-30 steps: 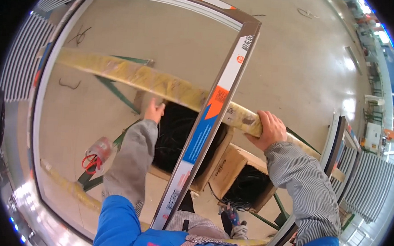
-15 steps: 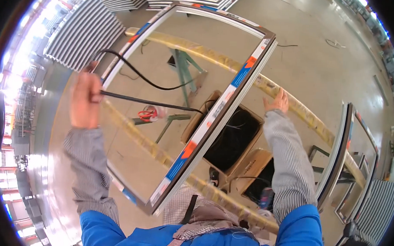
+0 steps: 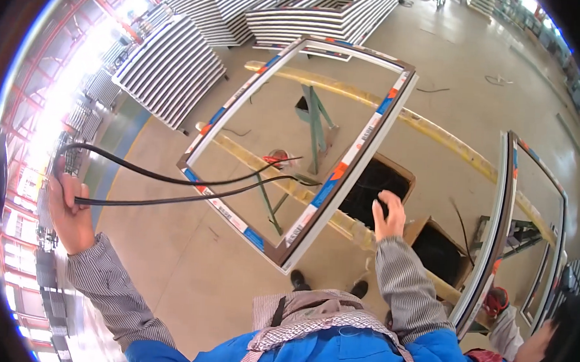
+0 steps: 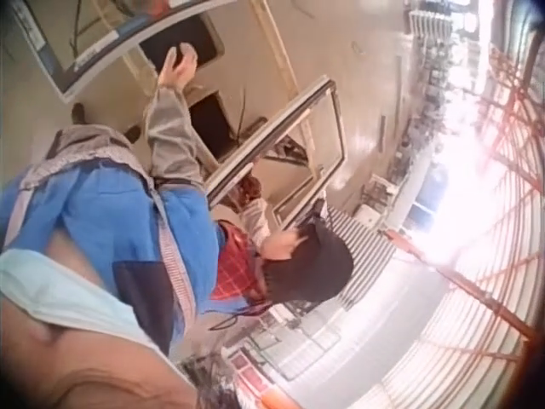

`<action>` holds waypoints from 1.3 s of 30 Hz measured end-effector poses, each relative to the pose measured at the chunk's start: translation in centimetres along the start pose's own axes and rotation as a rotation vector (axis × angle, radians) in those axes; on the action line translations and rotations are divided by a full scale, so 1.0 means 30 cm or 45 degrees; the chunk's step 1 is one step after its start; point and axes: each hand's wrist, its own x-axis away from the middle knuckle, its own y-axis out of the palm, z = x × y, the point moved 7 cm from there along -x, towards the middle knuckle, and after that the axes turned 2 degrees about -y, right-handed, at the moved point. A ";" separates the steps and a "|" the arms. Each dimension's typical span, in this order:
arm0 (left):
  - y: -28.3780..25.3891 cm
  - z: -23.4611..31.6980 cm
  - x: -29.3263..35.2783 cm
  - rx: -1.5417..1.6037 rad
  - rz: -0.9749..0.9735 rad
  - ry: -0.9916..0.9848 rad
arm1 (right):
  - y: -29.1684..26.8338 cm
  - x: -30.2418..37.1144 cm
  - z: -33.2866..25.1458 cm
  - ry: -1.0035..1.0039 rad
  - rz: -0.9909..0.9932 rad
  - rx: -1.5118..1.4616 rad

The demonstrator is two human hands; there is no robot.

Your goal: Assembling window frames by inserting gaskets and components using a hand tool.

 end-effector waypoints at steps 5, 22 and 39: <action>-0.201 0.092 0.109 0.016 -0.247 0.040 | 0.180 0.206 -0.405 -0.240 -0.176 -0.234; -0.685 -0.039 -0.005 -1.176 -1.075 0.206 | 0.665 -0.054 -0.940 0.676 -0.143 -2.935; -1.797 -0.613 -1.269 -2.134 0.240 0.165 | 0.479 0.074 -0.597 0.567 0.926 -2.208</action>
